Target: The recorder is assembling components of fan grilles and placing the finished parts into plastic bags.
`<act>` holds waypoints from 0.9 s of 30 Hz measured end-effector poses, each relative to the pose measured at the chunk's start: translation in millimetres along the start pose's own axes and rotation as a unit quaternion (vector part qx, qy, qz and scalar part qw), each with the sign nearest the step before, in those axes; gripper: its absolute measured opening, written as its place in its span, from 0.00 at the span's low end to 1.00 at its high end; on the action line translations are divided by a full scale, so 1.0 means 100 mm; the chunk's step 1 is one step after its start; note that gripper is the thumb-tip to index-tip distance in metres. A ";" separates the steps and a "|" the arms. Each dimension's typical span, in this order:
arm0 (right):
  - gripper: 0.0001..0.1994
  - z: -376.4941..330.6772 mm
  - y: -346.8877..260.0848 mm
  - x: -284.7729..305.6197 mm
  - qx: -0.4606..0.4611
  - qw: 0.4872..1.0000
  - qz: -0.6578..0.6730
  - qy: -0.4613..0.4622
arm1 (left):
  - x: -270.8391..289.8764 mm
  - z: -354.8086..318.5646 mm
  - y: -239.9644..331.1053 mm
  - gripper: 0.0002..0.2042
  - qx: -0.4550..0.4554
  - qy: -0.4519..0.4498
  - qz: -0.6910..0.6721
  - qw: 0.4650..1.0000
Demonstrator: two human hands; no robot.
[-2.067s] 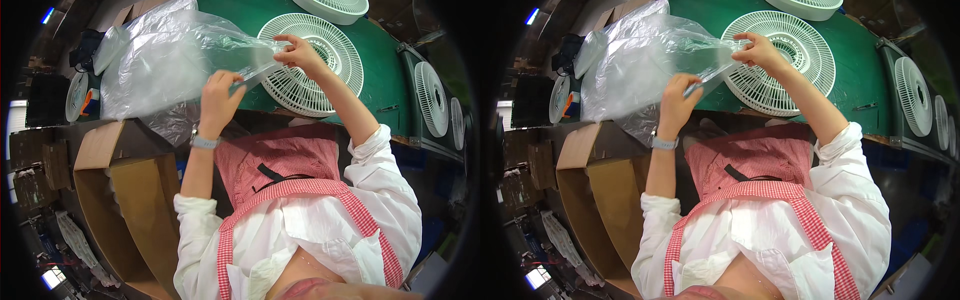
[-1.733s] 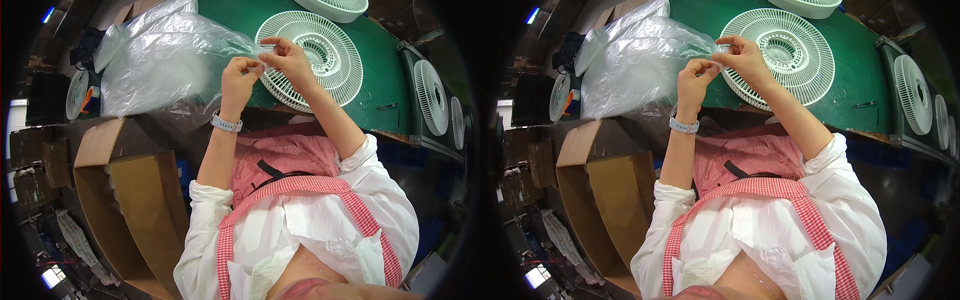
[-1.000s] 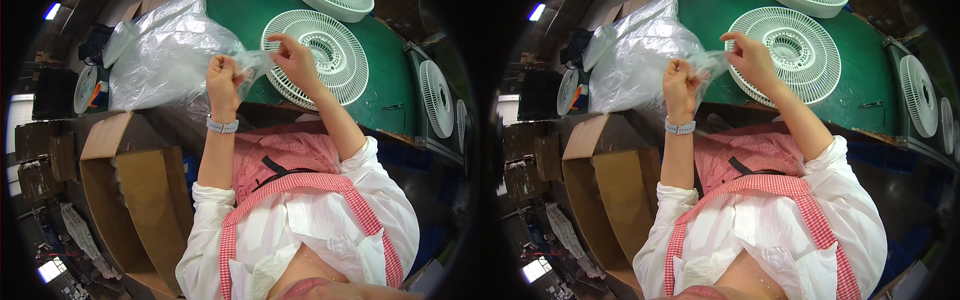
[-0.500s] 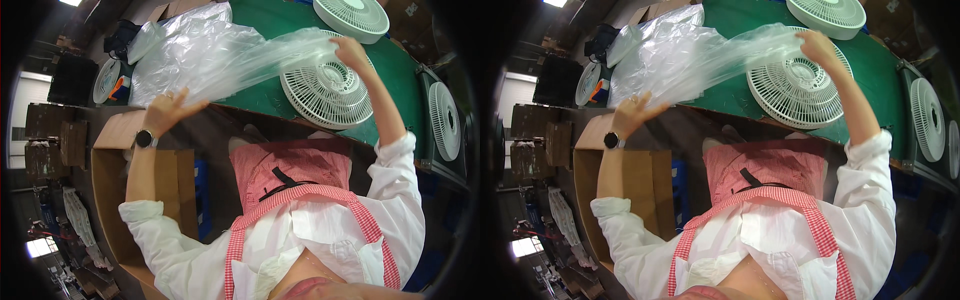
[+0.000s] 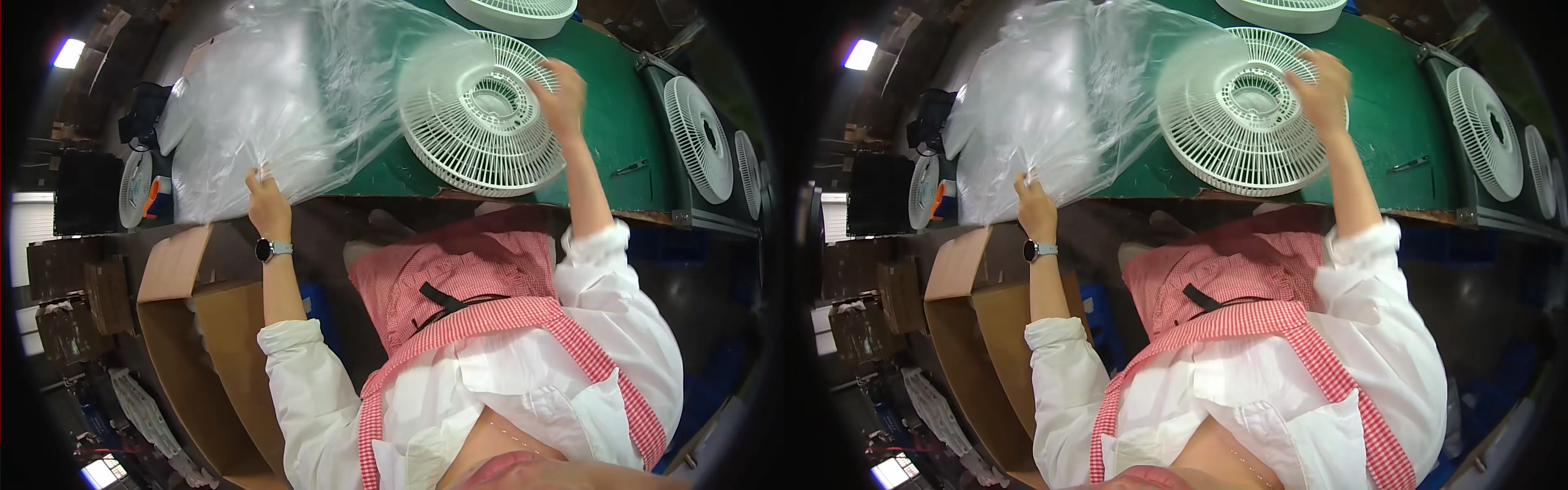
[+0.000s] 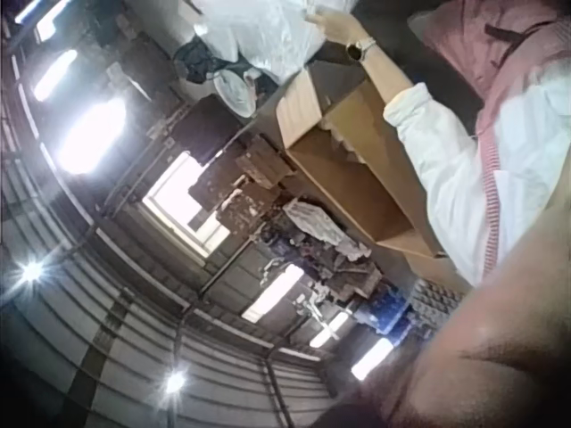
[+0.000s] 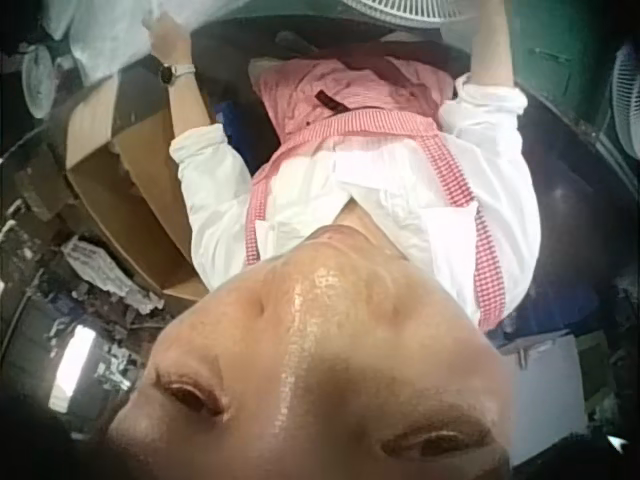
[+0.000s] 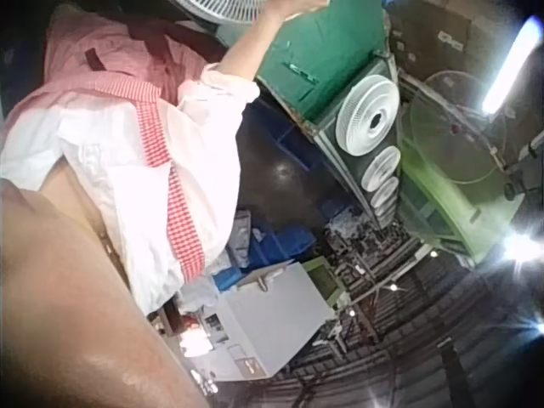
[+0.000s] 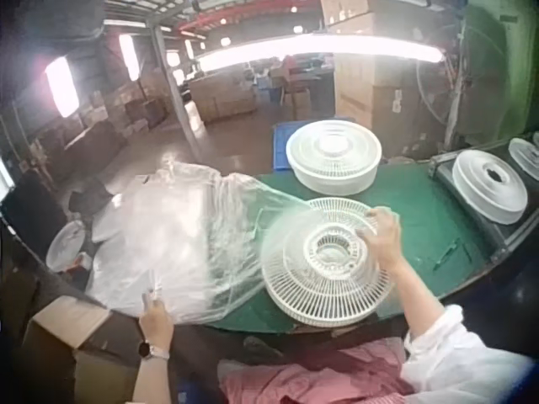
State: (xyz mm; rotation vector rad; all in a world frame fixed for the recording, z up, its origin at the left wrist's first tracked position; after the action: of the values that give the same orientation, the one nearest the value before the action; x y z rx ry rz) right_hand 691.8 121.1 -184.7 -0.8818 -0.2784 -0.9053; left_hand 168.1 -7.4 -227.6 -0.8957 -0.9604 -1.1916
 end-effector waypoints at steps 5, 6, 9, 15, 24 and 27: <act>0.36 -0.99 1.18 0.30 -0.595 0.742 0.249 -0.185 | 0.08 0.47 0.43 0.20 -0.036 0.076 0.015 0.996; 0.36 -1.01 1.32 0.29 -0.599 0.722 0.267 -0.221 | 0.02 0.62 0.62 0.19 -0.039 0.045 0.006 0.998; 0.35 -0.97 1.50 0.24 -0.591 0.695 0.293 -0.287 | -0.04 0.92 1.23 0.18 -0.071 -0.021 -0.025 0.997; 0.35 -0.82 0.85 0.13 -0.552 0.719 0.263 -0.330 | -0.27 1.20 2.03 0.17 -0.142 -0.010 -0.029 0.989; 0.26 -1.00 1.11 0.37 -0.491 0.682 0.519 -0.154 | -0.40 1.24 2.05 0.16 -0.257 -0.108 -0.045 0.959; 0.27 -0.79 0.54 0.71 -0.407 0.627 0.629 -0.214 | -0.47 1.15 1.89 0.16 -0.237 -0.158 -0.059 0.957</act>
State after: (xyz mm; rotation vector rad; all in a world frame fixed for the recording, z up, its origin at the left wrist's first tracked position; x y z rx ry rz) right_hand 766.3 36.6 -224.4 -1.7692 0.4189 0.6399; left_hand 335.4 143.6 -243.7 -1.4610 -1.0081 -1.4392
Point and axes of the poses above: each hand's wrist, its own z-axis towards the middle knuckle, its own x-axis out of the back of the hand, y = z × x, the point moved 6 cm from there along z, towards the middle knuckle, and after that the axes turned 7 degrees about -x, right-handed, at the moved point
